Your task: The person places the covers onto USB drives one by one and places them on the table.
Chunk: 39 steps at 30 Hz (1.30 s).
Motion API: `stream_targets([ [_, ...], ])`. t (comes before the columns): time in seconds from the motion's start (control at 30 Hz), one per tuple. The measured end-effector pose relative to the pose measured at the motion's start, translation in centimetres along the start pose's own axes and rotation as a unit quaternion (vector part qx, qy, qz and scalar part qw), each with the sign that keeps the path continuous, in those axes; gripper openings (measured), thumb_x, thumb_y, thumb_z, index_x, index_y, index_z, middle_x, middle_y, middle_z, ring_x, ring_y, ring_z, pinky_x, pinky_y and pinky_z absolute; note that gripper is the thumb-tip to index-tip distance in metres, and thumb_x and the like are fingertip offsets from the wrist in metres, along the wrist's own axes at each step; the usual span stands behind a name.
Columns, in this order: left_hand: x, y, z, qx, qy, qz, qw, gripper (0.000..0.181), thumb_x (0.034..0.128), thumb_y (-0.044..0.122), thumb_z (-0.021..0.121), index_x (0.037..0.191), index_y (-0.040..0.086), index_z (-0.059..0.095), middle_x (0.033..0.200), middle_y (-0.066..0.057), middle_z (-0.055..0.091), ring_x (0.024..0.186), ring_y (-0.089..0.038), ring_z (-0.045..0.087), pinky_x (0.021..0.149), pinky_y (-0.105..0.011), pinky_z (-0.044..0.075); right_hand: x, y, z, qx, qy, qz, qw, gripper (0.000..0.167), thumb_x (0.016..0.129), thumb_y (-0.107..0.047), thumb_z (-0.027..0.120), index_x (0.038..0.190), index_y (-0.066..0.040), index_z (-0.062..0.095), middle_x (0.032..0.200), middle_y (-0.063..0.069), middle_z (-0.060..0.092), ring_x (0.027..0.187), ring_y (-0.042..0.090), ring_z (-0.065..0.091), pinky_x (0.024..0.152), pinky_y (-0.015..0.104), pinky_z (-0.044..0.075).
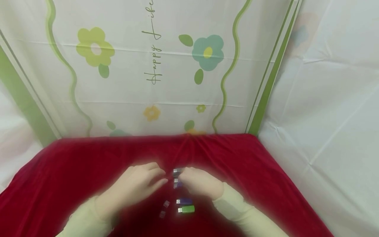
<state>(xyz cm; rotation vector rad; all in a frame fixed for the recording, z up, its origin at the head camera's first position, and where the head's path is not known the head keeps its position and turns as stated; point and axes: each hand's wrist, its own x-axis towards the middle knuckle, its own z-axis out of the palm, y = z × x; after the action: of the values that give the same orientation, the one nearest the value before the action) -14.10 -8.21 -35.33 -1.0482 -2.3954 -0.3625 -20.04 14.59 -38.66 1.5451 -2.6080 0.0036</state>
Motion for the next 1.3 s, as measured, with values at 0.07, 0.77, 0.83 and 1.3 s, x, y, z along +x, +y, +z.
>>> stream_targets([
  [0.07, 0.0, 0.0, 0.0, 0.0, -0.002, -0.001, 1.0, 0.012, 0.0868, 0.025, 0.076, 0.091, 0.013, 0.074, 0.081, 0.005, 0.06, 0.054, -0.002, 0.044, 0.045, -0.015, 0.037, 0.0, -0.1, 0.1, -0.003, -0.002, 0.0, 1.0, 0.023, 0.078, 0.001, 0.078, 0.068, -0.014, 0.063, 0.066, -0.009, 0.051, 0.056, 0.0, 0.047, 0.053, 0.012, 0.038],
  [0.77, 0.0, 0.2, -0.1, 0.001, -0.014, -0.005, 0.9999, 0.01, 0.0868, 0.025, 0.076, 0.089, 0.015, 0.074, 0.079, 0.007, 0.058, 0.054, -0.002, 0.043, 0.045, -0.015, 0.036, 0.0, -0.3, 0.0, 0.008, 0.003, 0.003, 1.0, 0.024, 0.075, 0.001, 0.082, 0.068, -0.013, 0.064, 0.067, -0.008, 0.053, 0.059, 0.001, 0.049, 0.054, 0.011, 0.039],
  [0.83, 0.0, 0.2, -0.1, -0.001, -0.018, -0.008, 0.9998, 0.01, 0.0869, 0.025, 0.076, 0.089, 0.015, 0.074, 0.079, 0.007, 0.058, 0.055, -0.002, 0.043, 0.046, -0.015, 0.037, -0.1, -0.4, -0.1, 0.011, 0.004, 0.005, 0.9999, 0.025, 0.075, 0.003, 0.081, 0.067, -0.013, 0.062, 0.066, -0.008, 0.052, 0.058, 0.001, 0.047, 0.053, 0.011, 0.038],
  [1.3, 0.0, 0.2, 0.1, -0.003, -0.036, -0.018, 0.9992, 0.012, 0.088, 0.027, 0.075, 0.09, 0.016, 0.074, 0.079, 0.006, 0.059, 0.054, -0.002, 0.043, 0.046, -0.016, 0.039, -0.3, -0.4, -1.1, -0.008, -0.015, 0.016, 0.9997, 0.027, 0.076, -0.004, 0.078, 0.066, -0.017, 0.057, 0.065, -0.011, 0.045, 0.055, 0.003, 0.041, 0.051, 0.017, 0.037],
])
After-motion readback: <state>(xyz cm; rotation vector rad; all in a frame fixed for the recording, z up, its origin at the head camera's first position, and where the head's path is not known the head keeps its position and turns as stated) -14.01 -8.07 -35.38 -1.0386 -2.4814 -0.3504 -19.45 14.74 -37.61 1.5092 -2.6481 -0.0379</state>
